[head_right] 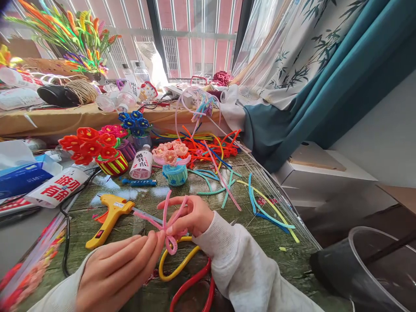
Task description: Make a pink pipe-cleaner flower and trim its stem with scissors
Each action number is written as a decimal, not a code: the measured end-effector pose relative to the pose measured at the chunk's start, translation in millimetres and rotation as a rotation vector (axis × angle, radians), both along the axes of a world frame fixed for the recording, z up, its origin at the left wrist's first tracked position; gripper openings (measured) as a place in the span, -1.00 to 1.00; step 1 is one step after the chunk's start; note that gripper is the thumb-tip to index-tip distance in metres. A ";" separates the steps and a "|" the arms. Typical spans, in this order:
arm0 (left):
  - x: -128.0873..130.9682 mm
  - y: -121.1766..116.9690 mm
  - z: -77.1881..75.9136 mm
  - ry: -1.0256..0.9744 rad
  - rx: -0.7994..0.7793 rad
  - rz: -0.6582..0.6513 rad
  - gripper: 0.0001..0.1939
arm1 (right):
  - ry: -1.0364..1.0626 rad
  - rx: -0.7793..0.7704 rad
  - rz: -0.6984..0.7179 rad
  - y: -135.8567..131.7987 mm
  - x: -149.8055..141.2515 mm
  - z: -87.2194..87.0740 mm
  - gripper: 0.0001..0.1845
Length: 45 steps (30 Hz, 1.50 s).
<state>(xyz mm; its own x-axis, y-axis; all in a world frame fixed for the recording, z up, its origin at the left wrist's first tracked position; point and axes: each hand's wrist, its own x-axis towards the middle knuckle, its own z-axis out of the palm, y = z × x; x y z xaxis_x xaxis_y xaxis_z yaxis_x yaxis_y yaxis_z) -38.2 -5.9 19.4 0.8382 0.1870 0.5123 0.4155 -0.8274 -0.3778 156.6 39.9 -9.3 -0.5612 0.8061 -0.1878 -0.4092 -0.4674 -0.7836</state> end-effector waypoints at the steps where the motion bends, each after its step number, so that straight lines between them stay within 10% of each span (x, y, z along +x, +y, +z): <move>1: 0.7 -0.9 -1.0 0.008 0.016 0.013 -0.58 | 0.003 -0.001 0.000 0.0 0.2 0.0 -0.41; 6: 2.6 16.5 -3.1 -0.332 -0.169 0.062 -0.77 | -0.085 0.239 -0.245 -4.1 0.7 7.6 -0.45; 10: 5.0 29.1 -1.8 -0.664 -0.687 0.199 -0.94 | -0.235 0.513 -0.483 -12.6 -1.7 15.1 -0.52; 15: 11.8 27.1 -2.7 -0.900 -1.330 0.223 -0.79 | -0.446 0.777 -0.538 -22.1 -7.5 17.1 -0.62; 20: 16.9 24.2 -4.7 -1.091 -1.559 0.247 -0.82 | -0.564 0.903 -0.514 -26.4 -9.9 15.7 -0.69; 25: 18.3 24.3 -6.2 -0.985 -1.404 0.203 -0.87 | -0.556 0.773 -0.462 -25.9 -10.1 16.1 -0.58; 34: 10.9 10.7 -2.2 -0.340 -0.216 0.001 -0.75 | -0.092 0.138 -0.168 -6.2 -0.4 9.6 -0.31; 41: 11.2 -9.0 -16.5 -0.124 -0.139 -0.033 -0.53 | -0.045 -0.114 0.206 3.4 10.7 6.5 -0.42; 45: 10.2 0.2 -10.6 -0.163 -0.119 0.015 -0.61 | -0.037 0.037 0.085 3.7 11.2 8.4 -0.35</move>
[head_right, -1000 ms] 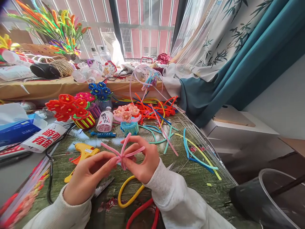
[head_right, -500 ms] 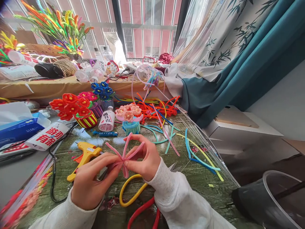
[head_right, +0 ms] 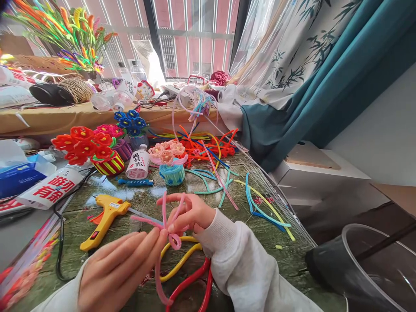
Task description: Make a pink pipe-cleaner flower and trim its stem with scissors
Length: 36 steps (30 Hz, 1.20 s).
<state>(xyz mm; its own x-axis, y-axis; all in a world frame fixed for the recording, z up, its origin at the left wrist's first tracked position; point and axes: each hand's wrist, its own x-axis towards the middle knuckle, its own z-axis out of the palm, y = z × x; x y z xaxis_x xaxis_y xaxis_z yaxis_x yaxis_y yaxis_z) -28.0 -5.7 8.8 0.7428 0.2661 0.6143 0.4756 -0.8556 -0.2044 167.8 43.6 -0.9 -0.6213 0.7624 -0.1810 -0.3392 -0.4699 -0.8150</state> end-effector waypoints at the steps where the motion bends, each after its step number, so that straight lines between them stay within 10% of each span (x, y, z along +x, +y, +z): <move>1: -0.3 4.5 3.4 -0.046 -0.024 0.027 -0.65 | -0.003 0.068 -0.070 -0.4 -0.3 0.8 -0.32; 6: 1.3 20.8 16.1 -0.425 -0.429 0.094 -0.87 | -0.076 0.407 -0.346 -7.2 -2.9 6.5 -0.33; 16: 9.1 16.3 10.2 -0.886 -1.515 0.161 -0.77 | -0.339 0.699 -0.417 -23.0 -12.8 16.3 -0.51; 21: 7.2 20.1 9.8 -0.800 -1.457 0.139 -0.83 | -0.382 0.702 -0.441 -25.2 -14.8 17.5 -0.52; 29: 9.2 10.6 11.9 -0.582 -0.734 0.194 -0.94 | -0.054 0.296 -0.391 -16.2 -17.8 3.4 -0.34; 36: 10.7 10.8 17.1 -0.884 -1.106 0.266 -0.85 | -0.075 0.443 -0.482 -16.5 -14.1 4.4 -0.40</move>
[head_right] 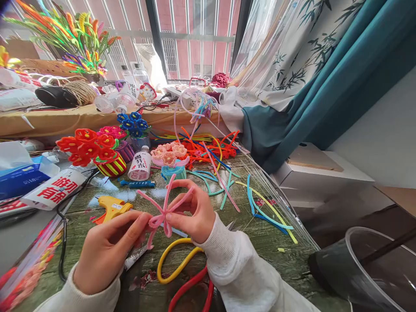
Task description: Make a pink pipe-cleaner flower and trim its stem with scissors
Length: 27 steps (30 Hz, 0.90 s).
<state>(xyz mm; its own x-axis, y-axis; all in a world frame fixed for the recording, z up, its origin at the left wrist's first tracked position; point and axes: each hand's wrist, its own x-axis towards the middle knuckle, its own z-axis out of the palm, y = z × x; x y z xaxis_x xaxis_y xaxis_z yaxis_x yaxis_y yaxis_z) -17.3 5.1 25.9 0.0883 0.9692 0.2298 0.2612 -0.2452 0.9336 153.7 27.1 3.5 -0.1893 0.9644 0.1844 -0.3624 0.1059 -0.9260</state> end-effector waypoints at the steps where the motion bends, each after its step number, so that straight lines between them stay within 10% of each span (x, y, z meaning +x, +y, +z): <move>1: -0.2 0.2 1.3 -0.032 -0.041 0.008 -0.85 | 0.000 0.014 0.001 0.2 1.2 1.0 -0.40; 13: 0.2 0.0 6.6 -0.138 -0.324 -0.201 -0.84 | -0.036 0.019 0.159 0.8 6.0 1.7 -0.42; 27: 0.0 4.1 5.0 -0.282 -0.403 -0.098 -0.79 | -0.082 -0.271 0.208 0.7 -4.3 1.9 -0.64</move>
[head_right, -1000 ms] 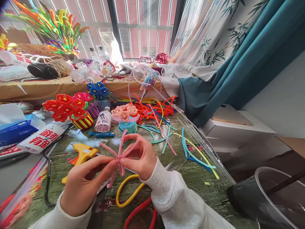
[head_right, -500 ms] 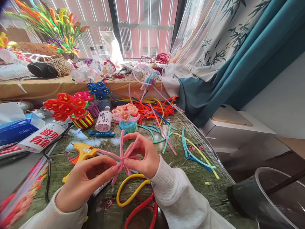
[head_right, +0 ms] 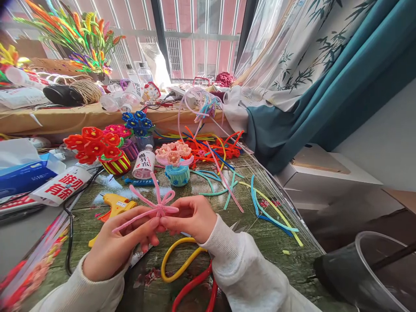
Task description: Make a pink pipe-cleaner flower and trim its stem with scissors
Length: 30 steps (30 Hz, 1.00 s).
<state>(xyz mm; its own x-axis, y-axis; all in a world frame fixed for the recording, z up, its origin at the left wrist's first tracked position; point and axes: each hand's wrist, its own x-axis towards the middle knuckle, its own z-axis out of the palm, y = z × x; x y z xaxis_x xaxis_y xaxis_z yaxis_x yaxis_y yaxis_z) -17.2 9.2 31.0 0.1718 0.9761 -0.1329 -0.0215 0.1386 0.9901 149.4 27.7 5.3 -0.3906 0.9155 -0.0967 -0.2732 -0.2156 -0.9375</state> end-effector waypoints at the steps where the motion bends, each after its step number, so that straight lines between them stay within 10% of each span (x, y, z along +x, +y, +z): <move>1: -0.4 -0.1 -0.7 0.021 0.015 0.003 -0.79 | 0.003 0.001 0.006 -0.4 -0.3 -0.1 -0.65; 30: -4.8 1.3 -4.9 0.062 0.036 0.079 -0.83 | -0.076 0.054 -0.011 3.9 9.0 5.0 -0.60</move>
